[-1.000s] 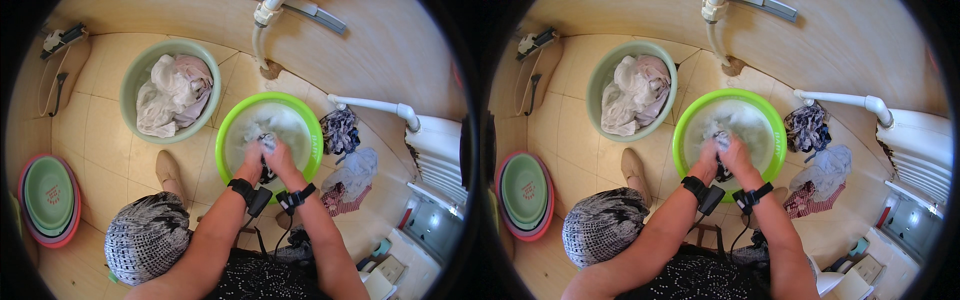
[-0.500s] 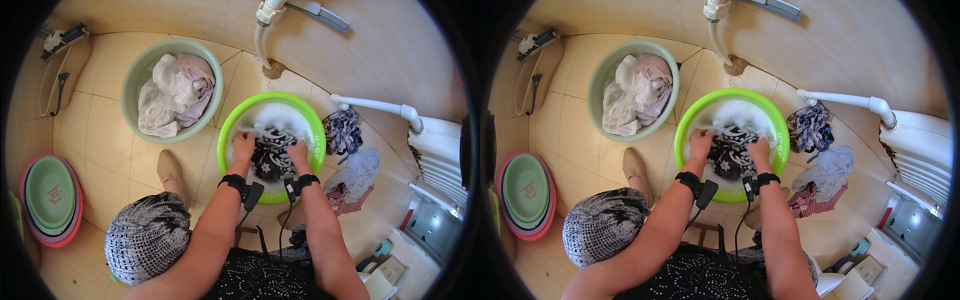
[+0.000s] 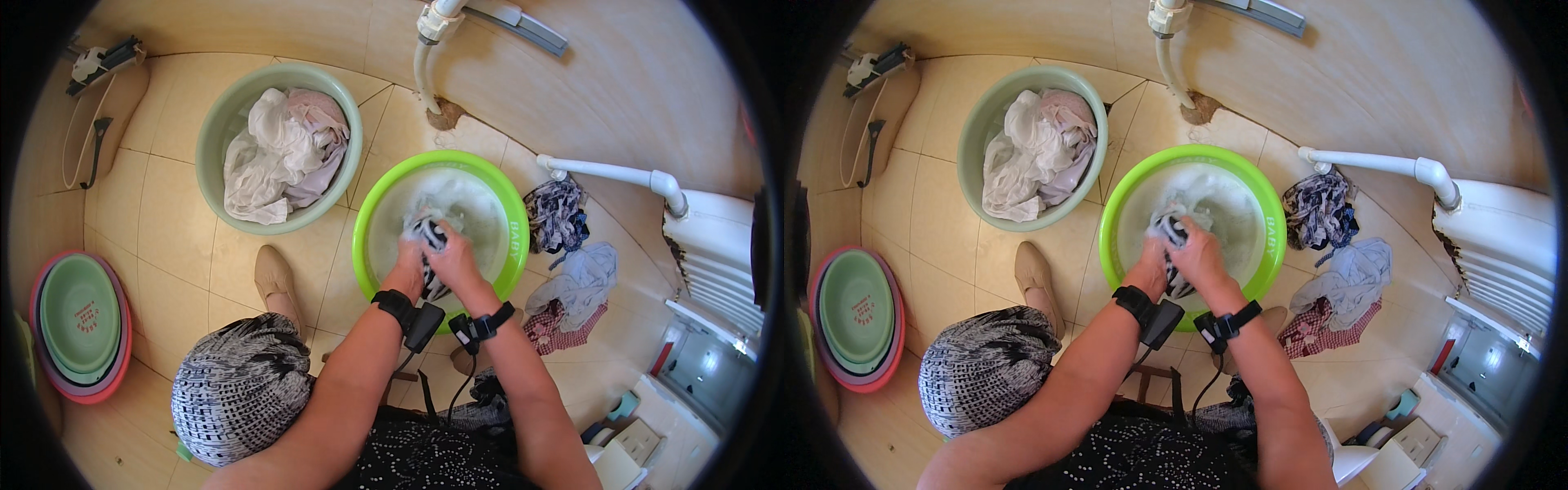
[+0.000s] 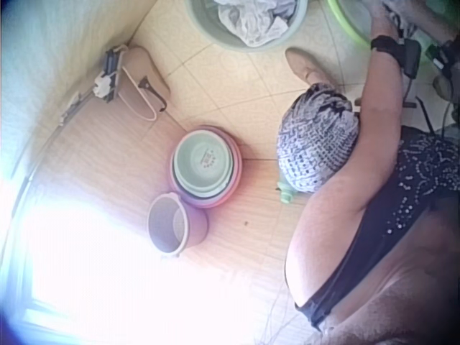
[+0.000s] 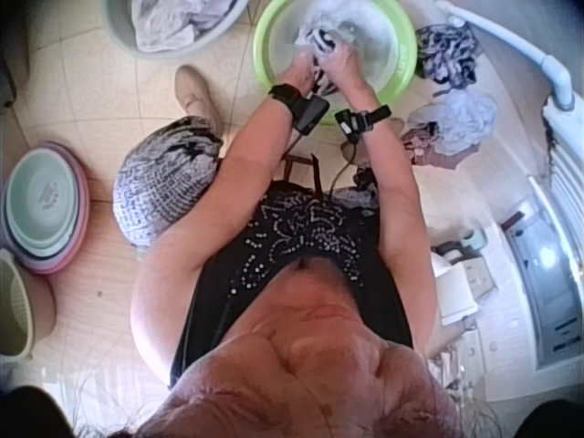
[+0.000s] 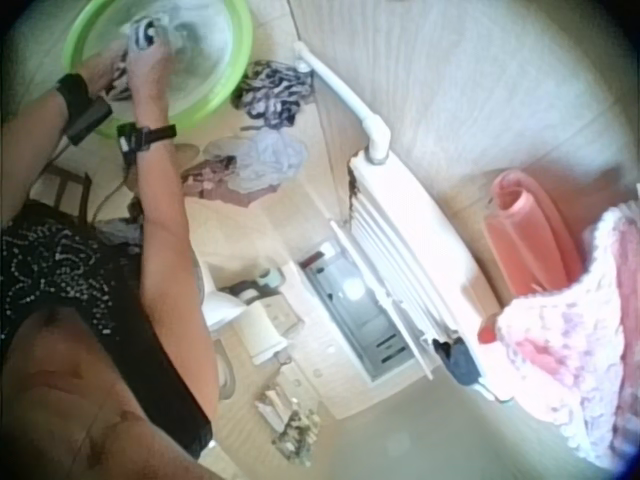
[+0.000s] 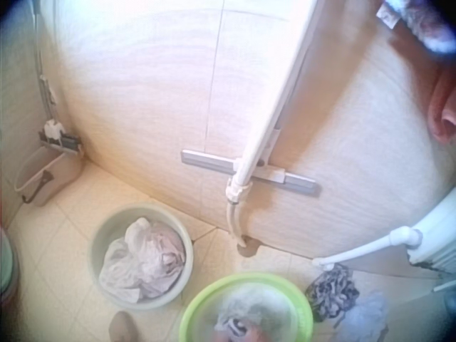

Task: The person washes clothes by hand in a green bucket filled with soapy water, scrubbing and squeezing a patterned garment and a black piece of clothing.

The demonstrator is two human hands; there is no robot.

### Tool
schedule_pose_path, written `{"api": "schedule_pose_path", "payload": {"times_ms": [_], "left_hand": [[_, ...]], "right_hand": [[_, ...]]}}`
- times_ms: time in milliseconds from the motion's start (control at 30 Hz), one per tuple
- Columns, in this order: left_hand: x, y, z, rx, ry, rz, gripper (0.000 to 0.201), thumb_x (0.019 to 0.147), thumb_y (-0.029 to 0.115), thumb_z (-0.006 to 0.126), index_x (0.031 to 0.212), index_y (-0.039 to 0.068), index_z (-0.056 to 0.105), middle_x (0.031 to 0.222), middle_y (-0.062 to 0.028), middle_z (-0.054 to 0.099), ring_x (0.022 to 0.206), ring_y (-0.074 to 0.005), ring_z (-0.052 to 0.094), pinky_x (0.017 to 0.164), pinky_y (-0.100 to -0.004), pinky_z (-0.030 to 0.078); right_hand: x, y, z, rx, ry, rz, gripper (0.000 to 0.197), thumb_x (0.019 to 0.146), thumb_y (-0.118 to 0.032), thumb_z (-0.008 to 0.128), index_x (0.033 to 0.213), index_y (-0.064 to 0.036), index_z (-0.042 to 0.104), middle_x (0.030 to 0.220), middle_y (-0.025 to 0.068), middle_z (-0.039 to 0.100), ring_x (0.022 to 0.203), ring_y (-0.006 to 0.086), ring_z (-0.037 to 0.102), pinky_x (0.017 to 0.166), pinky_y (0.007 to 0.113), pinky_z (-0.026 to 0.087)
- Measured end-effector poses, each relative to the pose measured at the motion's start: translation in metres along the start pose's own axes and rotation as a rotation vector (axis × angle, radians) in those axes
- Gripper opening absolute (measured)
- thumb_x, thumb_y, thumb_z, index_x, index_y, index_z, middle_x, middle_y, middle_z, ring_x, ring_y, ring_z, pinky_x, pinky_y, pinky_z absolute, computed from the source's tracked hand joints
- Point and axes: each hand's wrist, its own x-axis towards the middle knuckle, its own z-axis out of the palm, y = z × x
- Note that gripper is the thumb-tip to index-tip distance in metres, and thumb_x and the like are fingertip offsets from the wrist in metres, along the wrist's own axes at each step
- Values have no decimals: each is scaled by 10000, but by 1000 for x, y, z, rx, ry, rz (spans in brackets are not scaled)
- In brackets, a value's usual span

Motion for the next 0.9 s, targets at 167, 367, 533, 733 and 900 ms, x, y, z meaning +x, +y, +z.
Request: {"api": "schedule_pose_path", "payload": {"times_ms": [167, 367, 533, 733, 900], "left_hand": [[-10, 7, 35, 599, 55, 23, 415, 944, 363, 513, 1131, -3, 571, 1053, -88, 640, 920, -181, 613, 810, -351, 501], [15, 1, -21, 361, 319, 122, 375, 883, 236, 637, 1152, -11, 549, 1029, -89, 645, 925, -170, 620, 834, -370, 510], [8, 24, -28, 1224, 320, 219, 594, 735, 171, 674, 1253, -4, 440, 1106, -140, 588, 872, -286, 626, 777, -391, 528], [16, 11, -26, -90, 73, 87, 331, 870, 312, 615, 1083, 65, 557, 1016, -92, 619, 875, -226, 621, 749, -382, 533], [-4, 8, 4, 24, 52, 210, 321, 898, 397, 588, 1026, 103, 607, 870, -46, 655, 759, -197, 635, 685, -344, 532]], "right_hand": [[25, 115, -25, -78, 61, 283, 482, 877, -375, 582, 1166, 9, 537, 1033, 299, 609, 984, 417, 599, 849, 446, 466], [18, 154, 5, -90, 193, 247, 667, 795, -463, 660, 1223, 23, 500, 1203, 273, 548, 1141, 416, 508, 973, 425, 396], [18, 131, -5, -126, 220, 285, 514, 779, -182, 677, 1233, -15, 502, 1099, 191, 621, 991, 335, 603, 861, 389, 468], [9, 56, -6, 478, -278, 55, 469, 776, -10, 618, 1236, -11, 531, 1086, 23, 604, 912, 125, 559, 816, 280, 469], [-17, -22, -25, 66, -314, -268, 307, 717, -93, 726, 982, -21, 587, 958, 161, 590, 875, 349, 596, 781, 351, 483]]}}
